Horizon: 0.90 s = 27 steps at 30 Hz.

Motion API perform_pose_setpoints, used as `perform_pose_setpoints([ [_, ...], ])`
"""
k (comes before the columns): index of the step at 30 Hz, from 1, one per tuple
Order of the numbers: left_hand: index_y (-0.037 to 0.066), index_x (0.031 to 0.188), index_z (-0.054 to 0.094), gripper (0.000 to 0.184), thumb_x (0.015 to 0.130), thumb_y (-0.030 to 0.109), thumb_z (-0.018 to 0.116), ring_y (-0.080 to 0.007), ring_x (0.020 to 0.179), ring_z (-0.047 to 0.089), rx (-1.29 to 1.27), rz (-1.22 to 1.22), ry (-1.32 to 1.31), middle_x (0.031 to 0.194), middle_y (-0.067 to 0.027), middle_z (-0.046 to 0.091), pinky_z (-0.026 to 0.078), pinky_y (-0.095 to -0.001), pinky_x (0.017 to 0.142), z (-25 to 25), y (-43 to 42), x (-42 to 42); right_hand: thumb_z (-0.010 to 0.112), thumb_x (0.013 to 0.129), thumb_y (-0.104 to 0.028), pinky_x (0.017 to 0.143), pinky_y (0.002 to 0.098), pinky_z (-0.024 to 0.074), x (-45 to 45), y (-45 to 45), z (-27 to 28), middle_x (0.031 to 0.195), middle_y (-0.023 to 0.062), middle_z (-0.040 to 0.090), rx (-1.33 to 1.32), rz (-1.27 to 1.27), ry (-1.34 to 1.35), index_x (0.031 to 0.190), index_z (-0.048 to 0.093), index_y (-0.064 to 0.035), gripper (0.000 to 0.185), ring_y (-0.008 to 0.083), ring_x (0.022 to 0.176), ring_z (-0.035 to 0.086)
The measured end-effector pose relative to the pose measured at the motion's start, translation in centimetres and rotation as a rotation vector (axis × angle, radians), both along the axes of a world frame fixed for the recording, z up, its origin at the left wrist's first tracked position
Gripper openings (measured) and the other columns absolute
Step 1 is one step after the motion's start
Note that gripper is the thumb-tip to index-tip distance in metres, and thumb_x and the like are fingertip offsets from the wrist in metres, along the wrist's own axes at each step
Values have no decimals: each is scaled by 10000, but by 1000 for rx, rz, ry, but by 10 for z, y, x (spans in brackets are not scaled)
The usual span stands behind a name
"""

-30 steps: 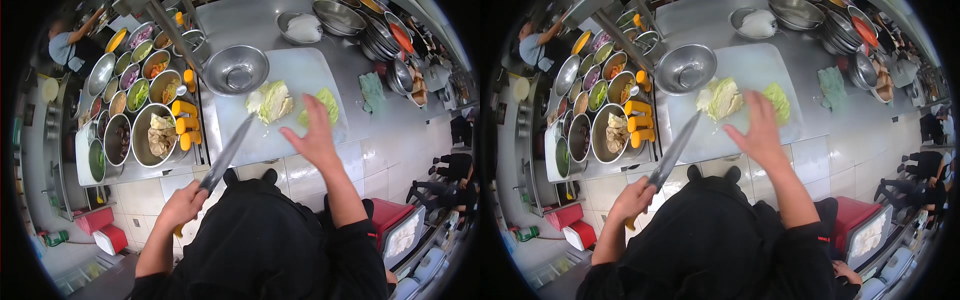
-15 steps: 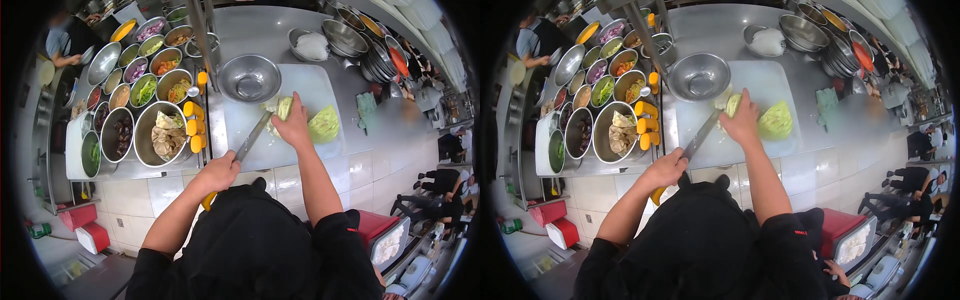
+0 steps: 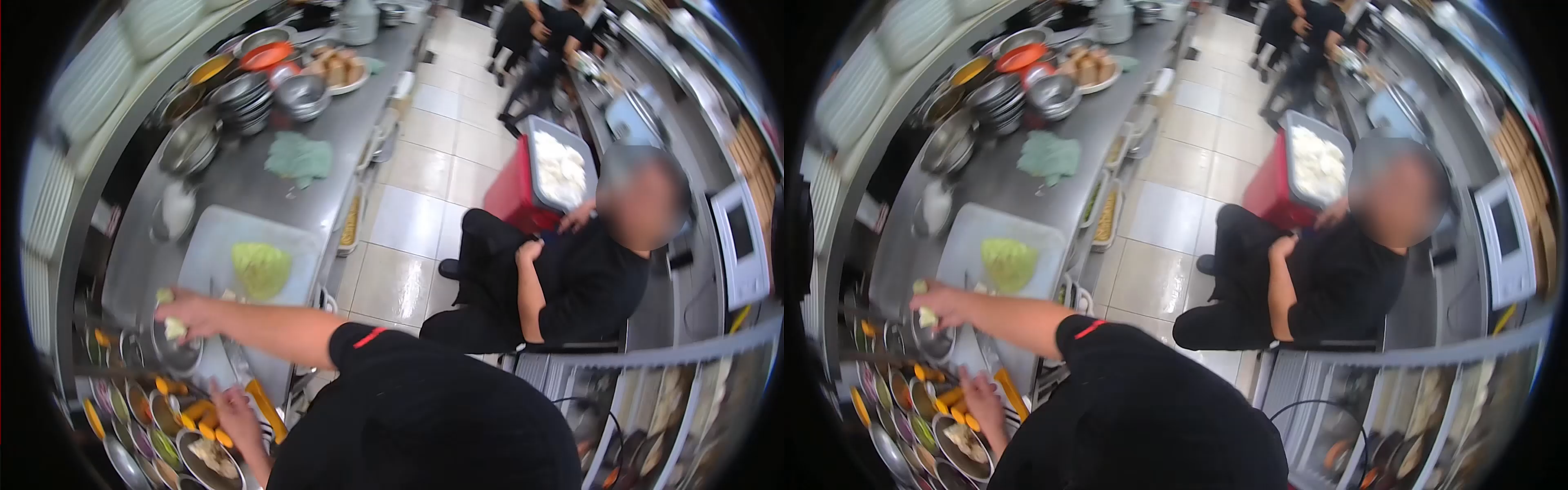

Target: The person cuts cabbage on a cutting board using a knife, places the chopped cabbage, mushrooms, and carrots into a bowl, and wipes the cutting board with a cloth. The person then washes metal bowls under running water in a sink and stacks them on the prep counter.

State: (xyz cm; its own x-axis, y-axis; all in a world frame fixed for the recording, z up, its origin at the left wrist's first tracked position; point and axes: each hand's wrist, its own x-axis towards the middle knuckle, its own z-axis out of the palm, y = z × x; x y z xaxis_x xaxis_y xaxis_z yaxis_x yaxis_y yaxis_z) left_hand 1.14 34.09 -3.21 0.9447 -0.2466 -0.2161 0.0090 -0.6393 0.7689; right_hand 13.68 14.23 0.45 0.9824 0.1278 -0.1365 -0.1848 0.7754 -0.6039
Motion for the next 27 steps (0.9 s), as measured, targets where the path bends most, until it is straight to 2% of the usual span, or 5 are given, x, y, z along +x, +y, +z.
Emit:
perform_pose_setpoints([
  [3, 96, 1465, 335, 677, 974, 536, 492, -208, 972, 600, -474, 368, 138, 1215, -123, 565, 477, -328, 777, 39, -19, 45, 696, 808, -185, 544, 425, 452, 21, 26, -8, 876, 45, 528, 63, 42, 42, 1106, 517, -191, 347, 212, 773, 525],
  [7, 153, 1352, 468, 682, 906, 667, 503, -193, 1045, 597, -771, 244, 470, 1201, -67, 590, 481, -332, 837, 59, -9, 120, 697, 778, -148, 645, 504, 536, -2, 32, 22, 923, 121, 624, -128, 134, 25, 1100, 603, -44, 351, 297, 791, 625],
  [12, 90, 1276, 528, 389, 992, 355, 555, -186, 1031, 623, -844, 134, 546, 1192, -61, 604, 542, -334, 828, 30, 27, 190, 755, 710, -148, 714, 439, 544, 22, 34, 10, 951, 148, 681, -680, 95, -11, 1047, 669, -13, 373, 304, 837, 671],
  [24, 70, 1250, 446, 430, 912, 253, 637, -192, 780, 575, -34, 34, -11, 1040, -101, 586, 462, -291, 481, -5, 19, 203, 738, 669, -258, 861, 448, 512, 58, 64, -53, 1050, 229, 668, -1186, -320, 65, 1050, 659, -35, 448, 383, 1007, 641],
  [27, 55, 1247, 539, 448, 830, 186, 638, -290, 910, 636, 10, 50, -40, 1138, -159, 626, 527, -376, 640, 12, 5, 178, 751, 644, -360, 815, 424, 524, 52, 57, -69, 941, 156, 688, -1462, -338, -195, 929, 696, -115, 380, 305, 901, 667],
])
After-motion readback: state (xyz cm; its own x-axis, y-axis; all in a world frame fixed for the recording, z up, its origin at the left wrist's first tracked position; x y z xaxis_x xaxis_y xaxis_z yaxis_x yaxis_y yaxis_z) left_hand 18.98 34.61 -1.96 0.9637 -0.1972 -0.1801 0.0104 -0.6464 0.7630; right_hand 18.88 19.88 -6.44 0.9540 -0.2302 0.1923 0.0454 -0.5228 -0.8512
